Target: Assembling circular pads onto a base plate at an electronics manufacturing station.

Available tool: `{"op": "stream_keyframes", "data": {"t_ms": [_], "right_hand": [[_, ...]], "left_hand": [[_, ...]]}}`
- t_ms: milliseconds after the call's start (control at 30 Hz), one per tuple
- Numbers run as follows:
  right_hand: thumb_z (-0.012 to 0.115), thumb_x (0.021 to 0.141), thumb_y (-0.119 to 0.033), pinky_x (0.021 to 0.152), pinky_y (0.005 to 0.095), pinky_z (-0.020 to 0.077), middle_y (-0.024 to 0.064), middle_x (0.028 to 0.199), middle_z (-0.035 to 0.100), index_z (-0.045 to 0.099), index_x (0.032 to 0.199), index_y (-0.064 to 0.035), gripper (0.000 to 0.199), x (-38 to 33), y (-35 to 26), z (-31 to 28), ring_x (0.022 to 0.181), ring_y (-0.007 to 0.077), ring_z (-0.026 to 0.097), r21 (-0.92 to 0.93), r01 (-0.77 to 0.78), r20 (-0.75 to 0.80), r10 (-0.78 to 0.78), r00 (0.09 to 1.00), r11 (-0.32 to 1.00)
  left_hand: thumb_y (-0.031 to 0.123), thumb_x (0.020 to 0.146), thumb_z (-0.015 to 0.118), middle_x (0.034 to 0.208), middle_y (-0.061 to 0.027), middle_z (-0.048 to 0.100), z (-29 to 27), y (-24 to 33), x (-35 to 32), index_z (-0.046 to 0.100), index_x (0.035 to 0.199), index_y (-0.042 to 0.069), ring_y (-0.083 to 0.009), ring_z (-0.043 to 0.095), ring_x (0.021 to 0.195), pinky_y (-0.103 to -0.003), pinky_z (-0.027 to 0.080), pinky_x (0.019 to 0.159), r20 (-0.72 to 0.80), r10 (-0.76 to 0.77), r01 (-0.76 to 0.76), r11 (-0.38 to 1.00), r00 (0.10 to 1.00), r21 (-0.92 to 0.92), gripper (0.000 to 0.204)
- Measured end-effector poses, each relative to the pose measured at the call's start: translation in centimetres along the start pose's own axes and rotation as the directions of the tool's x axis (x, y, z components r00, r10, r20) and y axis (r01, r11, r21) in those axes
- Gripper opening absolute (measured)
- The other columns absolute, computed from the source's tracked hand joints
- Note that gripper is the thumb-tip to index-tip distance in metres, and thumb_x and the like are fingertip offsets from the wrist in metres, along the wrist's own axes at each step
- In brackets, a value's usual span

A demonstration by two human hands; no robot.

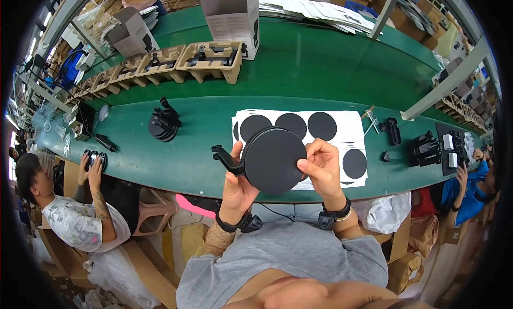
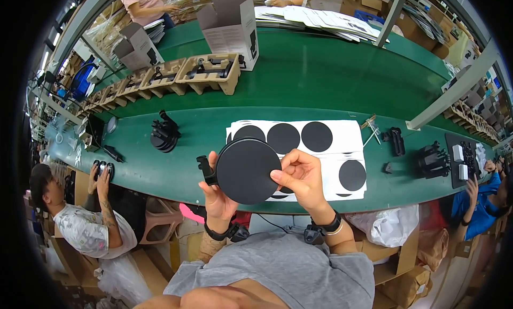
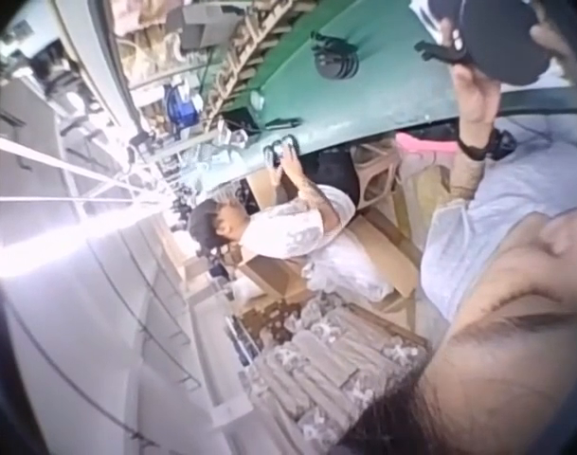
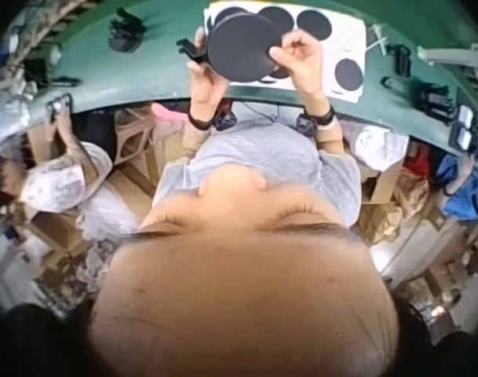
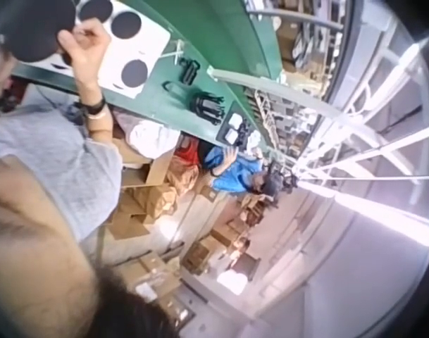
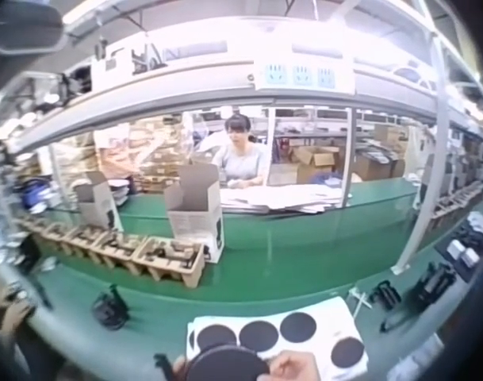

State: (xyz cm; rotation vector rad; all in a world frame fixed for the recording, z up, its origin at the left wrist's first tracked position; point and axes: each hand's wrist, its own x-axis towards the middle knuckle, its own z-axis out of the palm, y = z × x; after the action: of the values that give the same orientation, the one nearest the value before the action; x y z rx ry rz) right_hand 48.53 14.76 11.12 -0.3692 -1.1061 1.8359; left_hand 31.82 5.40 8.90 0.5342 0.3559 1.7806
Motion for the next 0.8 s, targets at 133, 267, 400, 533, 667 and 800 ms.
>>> {"op": "stream_keyframes", "data": {"t_ms": [133,267,400,533,667,800], "right_hand": [[0.065,0.081,0.006,0.051,0.0192,0.0489,0.0066,0.071,0.062,0.053,0.081,0.0001,0.013,-0.2,-0.1,0.0,0.060,0.0085,0.061,-0.035,-0.010,-0.025,0.009,1.000,0.999],[0.066,0.081,0.006,0.052,0.0184,0.0481,0.0055,0.069,0.061,0.053,0.080,0.0000,0.014,0.0,-0.1,0.1,0.060,0.0075,0.060,-0.078,-0.017,-0.039,0.014,0.999,0.997],[0.067,0.080,0.006,0.052,0.0181,0.0478,0.0050,0.069,0.061,0.053,0.080,0.0001,0.015,0.2,-0.2,0.3,0.060,0.0071,0.060,-0.096,-0.024,-0.045,0.020,0.999,0.995],[0.067,0.080,0.006,0.051,0.0180,0.0480,0.0048,0.069,0.061,0.053,0.079,0.0000,0.016,0.4,0.0,0.4,0.061,0.0071,0.060,-0.119,-0.028,-0.049,0.023,0.999,0.993],[0.071,0.079,0.002,0.051,0.0186,0.0484,0.0034,0.065,0.060,0.053,0.077,0.0005,0.018,0.9,0.1,1.2,0.060,0.0068,0.061,-0.185,-0.086,-0.093,0.069,0.993,0.979],[0.076,0.075,-0.001,0.050,0.0190,0.0482,0.0056,0.062,0.064,0.059,0.071,0.0017,0.018,2.3,-0.3,2.0,0.056,0.0074,0.062,-0.363,-0.103,-0.177,0.040,0.983,0.926]], "left_hand": [[0.044,0.080,0.069,0.142,-0.0090,0.040,-0.2,-0.1,0.0,0.033,0.142,0.020,-0.0271,0.041,0.130,-0.047,0.039,0.105,0.012,-0.009,0.009,1.000,1.000,-0.008,0.076],[0.045,0.081,0.068,0.143,-0.0089,0.040,-0.9,-0.2,0.0,0.033,0.142,0.019,-0.0271,0.041,0.130,-0.047,0.039,0.105,0.027,-0.030,0.030,0.999,0.999,-0.019,0.074],[0.025,0.075,0.077,0.140,-0.0091,0.042,-1.8,-0.1,0.0,0.035,0.141,0.018,-0.0271,0.043,0.128,-0.046,0.040,0.104,0.081,-0.014,0.020,0.997,0.997,-0.070,0.078],[-0.006,0.067,0.073,0.134,-0.0098,0.046,-0.8,0.2,-0.2,0.037,0.138,0.014,-0.0260,0.046,0.124,-0.043,0.041,0.103,-0.039,-0.017,0.017,1.000,0.999,0.009,0.082],[-0.006,0.067,0.069,0.130,-0.0107,0.046,-1.3,0.6,-0.5,0.036,0.135,0.008,-0.0249,0.048,0.121,-0.041,0.039,0.103,-0.054,0.061,-0.051,0.983,0.997,0.176,0.077],[-0.004,0.066,0.071,0.129,-0.0114,0.047,-1.3,1.0,0.5,0.038,0.134,0.008,-0.0255,0.048,0.121,-0.041,0.038,0.105,-0.056,0.156,-0.126,0.926,0.986,0.355,0.076]]}}
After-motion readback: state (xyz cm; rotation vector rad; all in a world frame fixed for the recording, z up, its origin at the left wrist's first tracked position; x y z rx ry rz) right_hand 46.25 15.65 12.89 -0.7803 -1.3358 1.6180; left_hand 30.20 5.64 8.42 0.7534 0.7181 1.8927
